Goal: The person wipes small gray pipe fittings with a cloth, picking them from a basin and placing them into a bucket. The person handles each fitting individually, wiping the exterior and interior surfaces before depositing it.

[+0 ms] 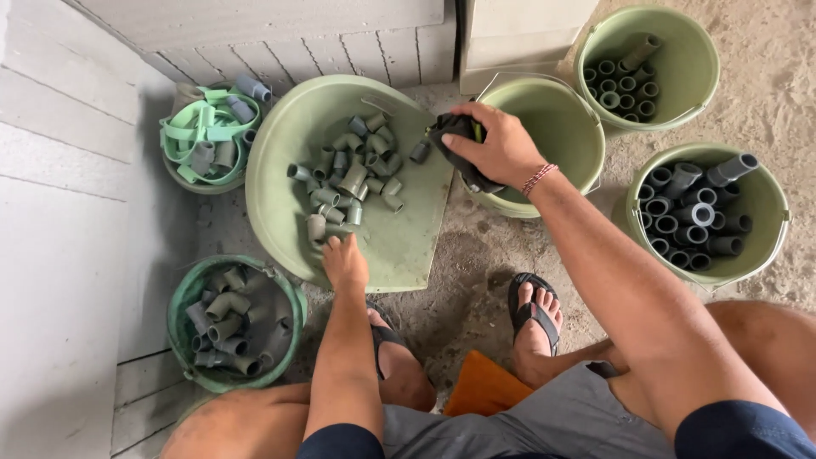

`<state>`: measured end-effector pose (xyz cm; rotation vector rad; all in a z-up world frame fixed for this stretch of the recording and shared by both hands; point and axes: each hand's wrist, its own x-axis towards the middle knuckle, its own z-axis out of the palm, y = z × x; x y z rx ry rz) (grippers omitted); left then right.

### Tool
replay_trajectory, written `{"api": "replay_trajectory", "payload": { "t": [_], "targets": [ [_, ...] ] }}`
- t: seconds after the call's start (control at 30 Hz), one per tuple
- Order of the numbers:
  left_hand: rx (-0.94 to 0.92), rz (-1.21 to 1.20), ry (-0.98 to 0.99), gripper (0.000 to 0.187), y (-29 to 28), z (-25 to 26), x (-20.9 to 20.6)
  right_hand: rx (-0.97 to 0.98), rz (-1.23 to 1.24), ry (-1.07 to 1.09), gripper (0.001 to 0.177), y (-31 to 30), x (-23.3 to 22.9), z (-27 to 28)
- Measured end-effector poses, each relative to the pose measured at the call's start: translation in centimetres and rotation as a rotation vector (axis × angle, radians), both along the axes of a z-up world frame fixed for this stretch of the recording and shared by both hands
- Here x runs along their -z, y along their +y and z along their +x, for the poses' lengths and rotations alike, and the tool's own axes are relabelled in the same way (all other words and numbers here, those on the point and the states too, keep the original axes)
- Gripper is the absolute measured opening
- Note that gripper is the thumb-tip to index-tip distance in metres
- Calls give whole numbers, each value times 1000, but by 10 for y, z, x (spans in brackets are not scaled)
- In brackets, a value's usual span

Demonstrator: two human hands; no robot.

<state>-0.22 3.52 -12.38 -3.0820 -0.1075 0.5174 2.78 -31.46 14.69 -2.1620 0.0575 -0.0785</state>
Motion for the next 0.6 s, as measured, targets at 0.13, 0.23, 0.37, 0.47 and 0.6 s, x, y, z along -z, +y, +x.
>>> {"api": "replay_trajectory", "payload": {
  "t": [0.13,0.23,0.37,0.47,0.6],
  "targets": [
    [8,52,20,31,-24,11,-50,-28,-2,53,52,13,2,8],
    [-23,24,3,21,-24,18,-15,-43,16,59,51,13,12,18],
    [-39,-63,1,39,-35,22,-27,-67,61,52,51,15,21,31],
    [-59,-137,-160,46,-46,25,-18,-51,61,33,51,14,27,36],
    [-22,-287,-281,46,-87,44,-53,-23,52,75,53,12,39,41]
  ]
}}
